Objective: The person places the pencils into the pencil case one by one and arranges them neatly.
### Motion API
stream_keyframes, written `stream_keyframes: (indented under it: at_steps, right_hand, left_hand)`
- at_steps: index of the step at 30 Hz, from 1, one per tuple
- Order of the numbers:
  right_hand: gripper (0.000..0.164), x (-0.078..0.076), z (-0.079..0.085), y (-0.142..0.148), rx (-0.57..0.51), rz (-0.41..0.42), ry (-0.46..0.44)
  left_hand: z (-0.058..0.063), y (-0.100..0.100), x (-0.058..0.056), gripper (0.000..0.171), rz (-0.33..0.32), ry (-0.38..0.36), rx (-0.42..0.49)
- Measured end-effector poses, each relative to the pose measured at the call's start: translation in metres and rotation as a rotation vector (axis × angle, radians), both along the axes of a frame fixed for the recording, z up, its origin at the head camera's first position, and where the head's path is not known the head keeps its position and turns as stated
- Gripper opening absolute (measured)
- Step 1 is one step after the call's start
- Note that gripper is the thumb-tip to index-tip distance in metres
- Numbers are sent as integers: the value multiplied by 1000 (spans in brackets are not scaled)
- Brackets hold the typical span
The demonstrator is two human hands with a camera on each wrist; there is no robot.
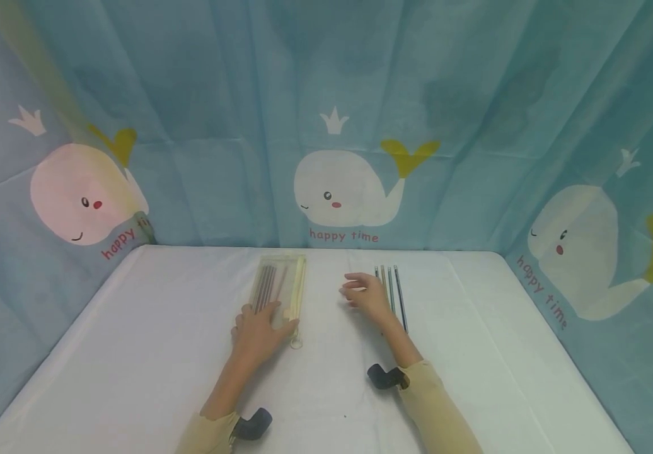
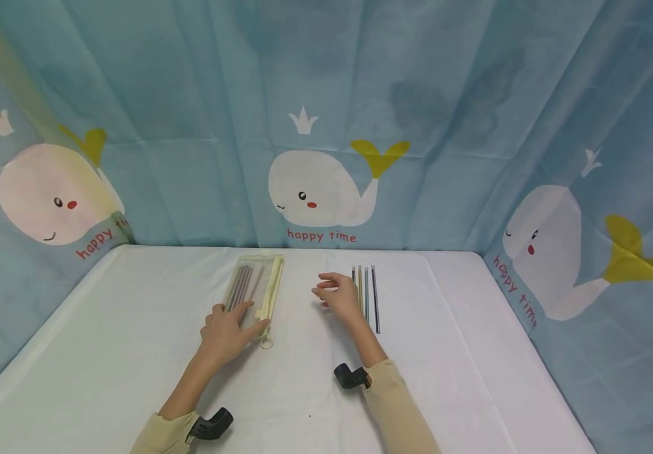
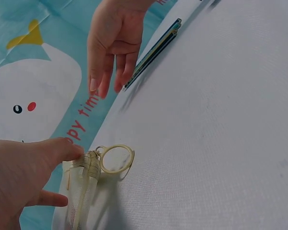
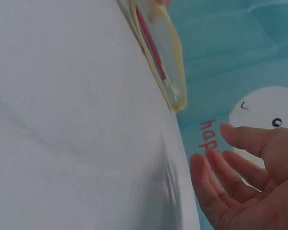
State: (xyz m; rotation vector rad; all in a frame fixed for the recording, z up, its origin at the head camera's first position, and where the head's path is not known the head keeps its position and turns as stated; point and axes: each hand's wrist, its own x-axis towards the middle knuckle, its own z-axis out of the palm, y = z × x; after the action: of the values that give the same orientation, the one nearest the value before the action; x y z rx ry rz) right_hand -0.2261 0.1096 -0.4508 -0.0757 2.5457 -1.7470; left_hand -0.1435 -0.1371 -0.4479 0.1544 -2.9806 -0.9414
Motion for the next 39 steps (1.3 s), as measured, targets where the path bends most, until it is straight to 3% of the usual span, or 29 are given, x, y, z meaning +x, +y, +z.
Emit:
stream_keyframes:
  at_steps: [15,25,39]
  right_hand:
    - [44,-6,4,23,160,-96,87]
    - [48,-6,9,38,187,-161,77]
    - [52,-4,10,35,209,-152,-5]
  left_hand:
    - [-1,-1,0,75,-2,-8,-6]
    - [-2,-1,-1,75,-4,-10,-13]
    - [-1,0,0,75,5,-7,4]
